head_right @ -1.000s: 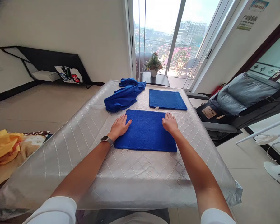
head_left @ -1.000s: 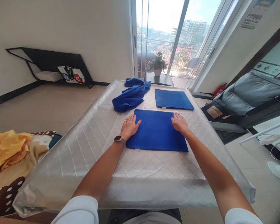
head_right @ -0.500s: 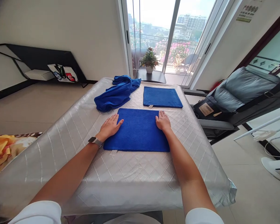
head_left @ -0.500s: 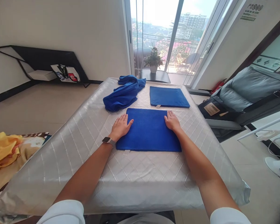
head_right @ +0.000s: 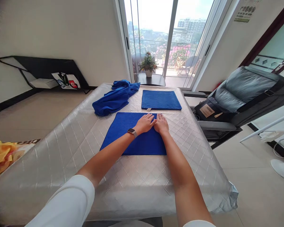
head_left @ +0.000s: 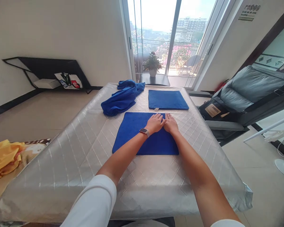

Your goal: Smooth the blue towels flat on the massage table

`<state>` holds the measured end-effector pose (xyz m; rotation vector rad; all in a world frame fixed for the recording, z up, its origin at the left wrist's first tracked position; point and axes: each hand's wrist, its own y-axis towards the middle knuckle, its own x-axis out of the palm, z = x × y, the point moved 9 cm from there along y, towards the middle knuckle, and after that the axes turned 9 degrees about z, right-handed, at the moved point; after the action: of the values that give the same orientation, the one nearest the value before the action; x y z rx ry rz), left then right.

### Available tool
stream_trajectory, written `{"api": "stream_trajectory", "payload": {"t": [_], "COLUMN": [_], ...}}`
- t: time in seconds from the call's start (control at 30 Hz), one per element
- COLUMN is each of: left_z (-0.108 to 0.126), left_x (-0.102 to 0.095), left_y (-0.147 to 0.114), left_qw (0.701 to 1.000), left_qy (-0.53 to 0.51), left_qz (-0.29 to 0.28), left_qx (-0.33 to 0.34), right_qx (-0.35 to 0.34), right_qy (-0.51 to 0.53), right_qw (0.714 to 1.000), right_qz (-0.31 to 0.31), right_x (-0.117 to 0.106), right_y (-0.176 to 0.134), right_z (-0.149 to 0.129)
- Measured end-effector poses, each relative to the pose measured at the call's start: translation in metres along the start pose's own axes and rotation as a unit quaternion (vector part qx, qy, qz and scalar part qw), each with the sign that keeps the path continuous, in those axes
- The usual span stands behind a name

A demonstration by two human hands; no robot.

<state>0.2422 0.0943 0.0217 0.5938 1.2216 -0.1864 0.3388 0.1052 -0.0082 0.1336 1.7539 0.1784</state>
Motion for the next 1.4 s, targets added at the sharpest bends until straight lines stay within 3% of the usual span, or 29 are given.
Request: {"api": "stream_trajectory", "payload": {"t": [0.07, 0.17, 0.27, 0.5, 0.63, 1.1, 1.3, 1.4], "left_z": [0.016, 0.005, -0.037, -0.162, -0.197, -0.199, -0.199, -0.198], "left_x": [0.016, 0.028, 0.022, -0.020, -0.032, -0.033, -0.034, -0.035], "left_y": [0.014, 0.019, 0.007, -0.043, -0.062, -0.066, -0.065, -0.065], "left_qw": [1.000, 0.998, 0.998, 0.986, 0.980, 0.976, 0.975, 0.975], "left_qy": [-0.024, -0.035, -0.013, 0.050, 0.055, 0.021, 0.025, 0.027], "left_qz": [-0.010, -0.026, -0.018, 0.000, 0.009, 0.040, 0.044, 0.048], "left_qx": [-0.006, -0.037, -0.058, -0.159, -0.193, -0.215, -0.216, -0.213], "right_qx": [-0.012, -0.008, 0.009, 0.015, 0.016, 0.013, 0.000, -0.017], "right_qy": [-0.006, -0.005, 0.003, 0.008, -0.001, -0.030, -0.033, -0.038], "right_qw": [1.000, 1.000, 1.000, 1.000, 1.000, 0.999, 0.997, 0.998], "right_qz": [-0.001, -0.001, -0.003, -0.007, -0.008, -0.010, 0.071, 0.051], "right_x": [0.000, 0.000, -0.001, 0.002, 0.002, 0.002, -0.021, -0.020], "right_y": [-0.001, 0.000, 0.002, 0.004, 0.004, 0.007, -0.003, -0.017], "right_z": [0.000, 0.000, 0.000, 0.000, 0.001, 0.003, -0.006, -0.011]}}
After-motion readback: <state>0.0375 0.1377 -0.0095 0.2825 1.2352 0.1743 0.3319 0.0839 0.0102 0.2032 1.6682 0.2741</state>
